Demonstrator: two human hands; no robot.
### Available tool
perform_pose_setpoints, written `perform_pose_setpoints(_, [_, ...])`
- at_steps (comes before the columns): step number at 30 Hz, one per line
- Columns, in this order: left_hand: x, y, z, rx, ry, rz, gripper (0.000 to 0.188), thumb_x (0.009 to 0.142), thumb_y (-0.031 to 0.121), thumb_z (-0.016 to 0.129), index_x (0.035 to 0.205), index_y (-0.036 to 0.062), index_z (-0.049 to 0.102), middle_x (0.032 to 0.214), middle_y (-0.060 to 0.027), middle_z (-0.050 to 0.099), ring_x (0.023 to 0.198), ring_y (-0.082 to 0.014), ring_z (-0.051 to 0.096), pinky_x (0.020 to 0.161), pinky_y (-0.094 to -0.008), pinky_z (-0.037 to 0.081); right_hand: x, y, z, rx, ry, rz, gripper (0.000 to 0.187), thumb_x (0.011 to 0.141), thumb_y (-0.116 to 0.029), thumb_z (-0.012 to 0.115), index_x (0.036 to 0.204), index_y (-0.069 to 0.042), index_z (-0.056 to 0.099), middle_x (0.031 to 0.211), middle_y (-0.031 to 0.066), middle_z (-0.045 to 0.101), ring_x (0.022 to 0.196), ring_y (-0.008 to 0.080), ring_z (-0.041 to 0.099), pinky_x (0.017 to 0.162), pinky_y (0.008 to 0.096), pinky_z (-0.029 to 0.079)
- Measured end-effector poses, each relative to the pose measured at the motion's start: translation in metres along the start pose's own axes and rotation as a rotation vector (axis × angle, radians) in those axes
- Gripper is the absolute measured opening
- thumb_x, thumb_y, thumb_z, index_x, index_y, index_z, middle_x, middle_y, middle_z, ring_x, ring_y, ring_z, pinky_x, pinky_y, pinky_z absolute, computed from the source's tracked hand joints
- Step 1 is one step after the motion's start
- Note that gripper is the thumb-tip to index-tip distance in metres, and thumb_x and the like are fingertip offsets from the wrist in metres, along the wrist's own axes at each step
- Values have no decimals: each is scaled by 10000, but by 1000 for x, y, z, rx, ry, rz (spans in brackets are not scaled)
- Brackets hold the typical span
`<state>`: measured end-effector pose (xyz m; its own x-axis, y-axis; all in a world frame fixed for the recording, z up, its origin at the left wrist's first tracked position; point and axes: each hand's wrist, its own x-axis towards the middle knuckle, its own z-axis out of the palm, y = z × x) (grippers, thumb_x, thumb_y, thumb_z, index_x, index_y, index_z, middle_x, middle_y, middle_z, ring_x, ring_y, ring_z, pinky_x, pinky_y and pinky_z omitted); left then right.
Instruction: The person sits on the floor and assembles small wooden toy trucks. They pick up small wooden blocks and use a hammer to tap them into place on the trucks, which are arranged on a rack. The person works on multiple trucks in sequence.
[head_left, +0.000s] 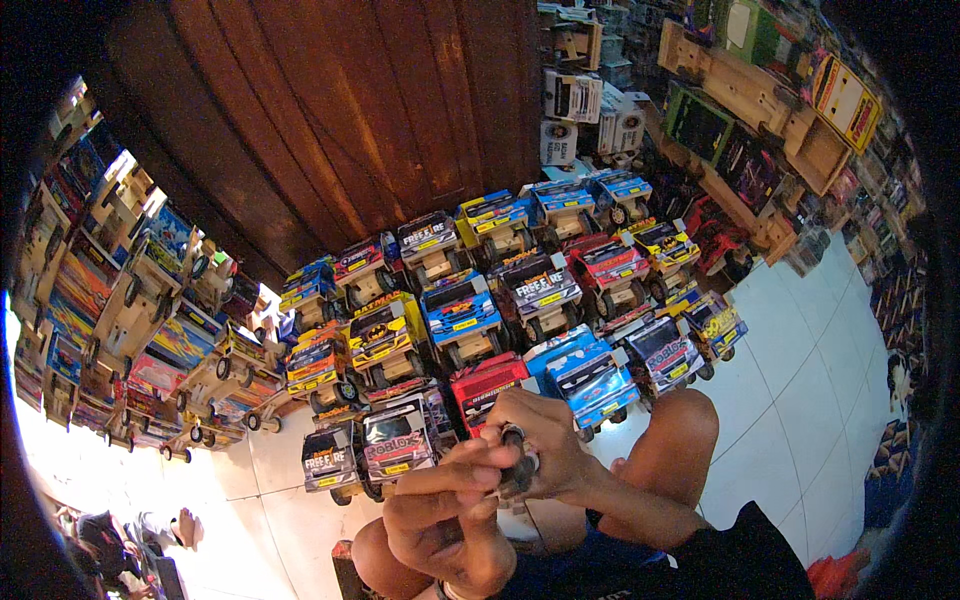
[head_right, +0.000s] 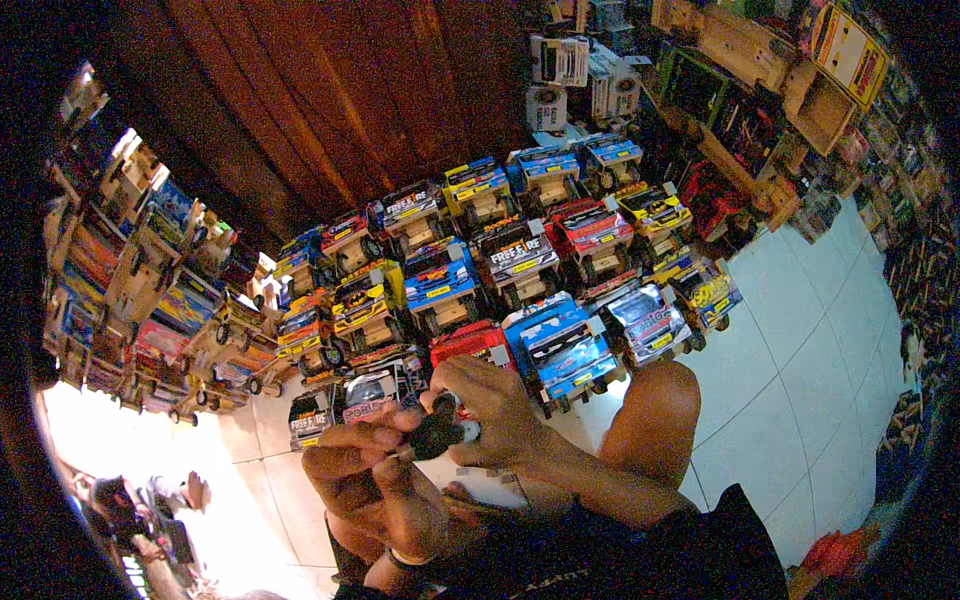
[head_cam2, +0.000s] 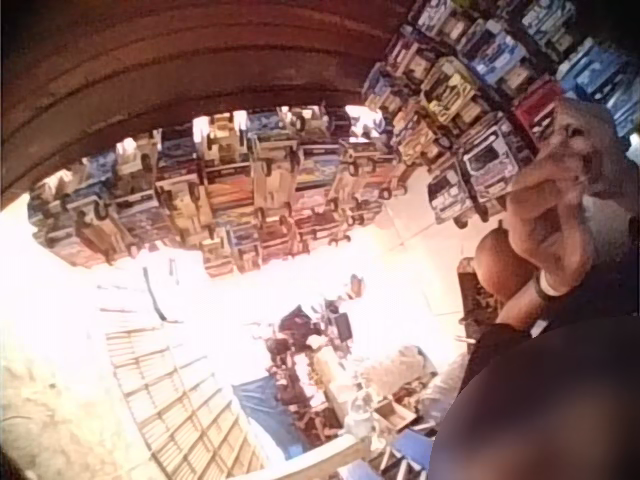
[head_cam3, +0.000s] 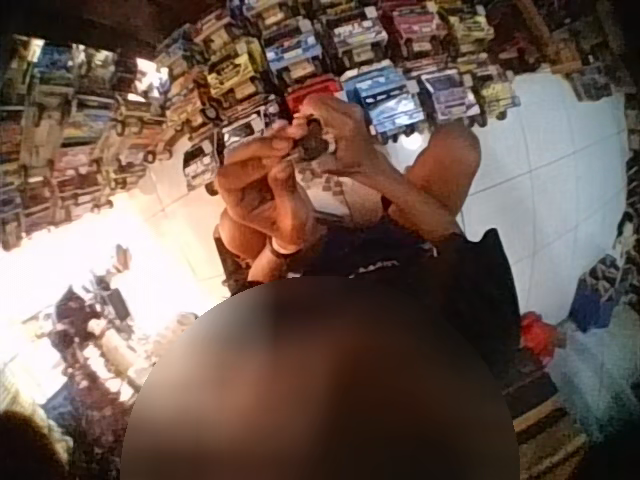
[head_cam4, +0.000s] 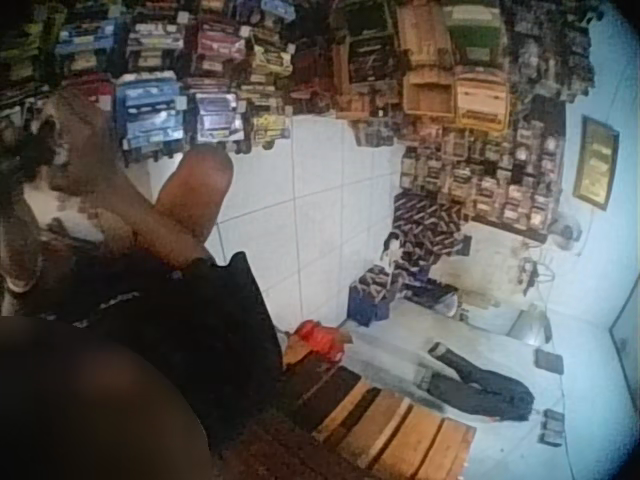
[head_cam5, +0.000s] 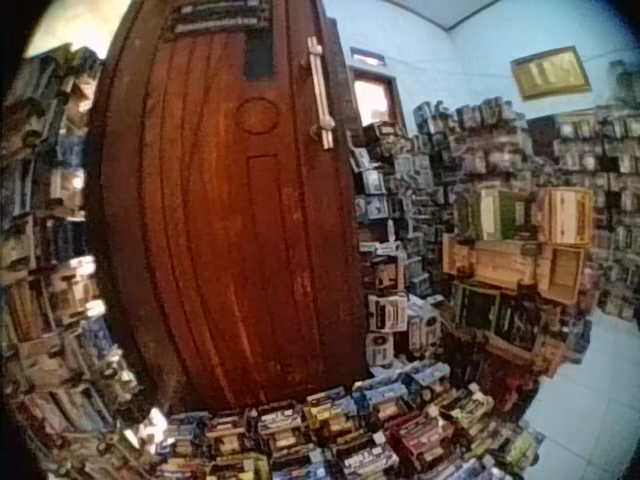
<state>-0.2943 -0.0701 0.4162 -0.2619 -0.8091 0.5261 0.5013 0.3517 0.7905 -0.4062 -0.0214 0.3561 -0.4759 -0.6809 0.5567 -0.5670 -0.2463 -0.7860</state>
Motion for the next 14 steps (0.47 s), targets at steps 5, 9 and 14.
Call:
perform_pose_setpoints(5, [6, 1, 6, -118, -46, 33, 168, 976, 11, 676, 970, -8, 509, 925, -204, 682, 908, -363, 767, 974, -515, 591, -1, 5, -3, -33, -43, 37, 490, 785, -497, 701, 937, -41, 605, 847, 130, 596, 794, 376, 627, 685, 455, 503])
perform_pose_setpoints(9, [7, 5, 4, -137, -74, 0, 167, 971, -2, 674, 971, -14, 507, 932, -212, 680, 915, -368, 766, 981, -527, 586, 2, 8, 0, -60, -8, -32, 484, 790, -492, 697, 944, -42, 605, 857, 128, 594, 816, 375, 630, 709, 448, 510])
perform_pose_setpoints(14, [7, 6, 4, -146, -87, 42, 167, 970, -5, 672, 971, -20, 506, 944, -223, 678, 935, -378, 763, 973, -542, 587, 6, 3, -1, -2, -23, -32, 507, 826, -501, 678, 1036, -47, 595, 948, 130, 625, 888, 343, 652, 779, 459, 525])
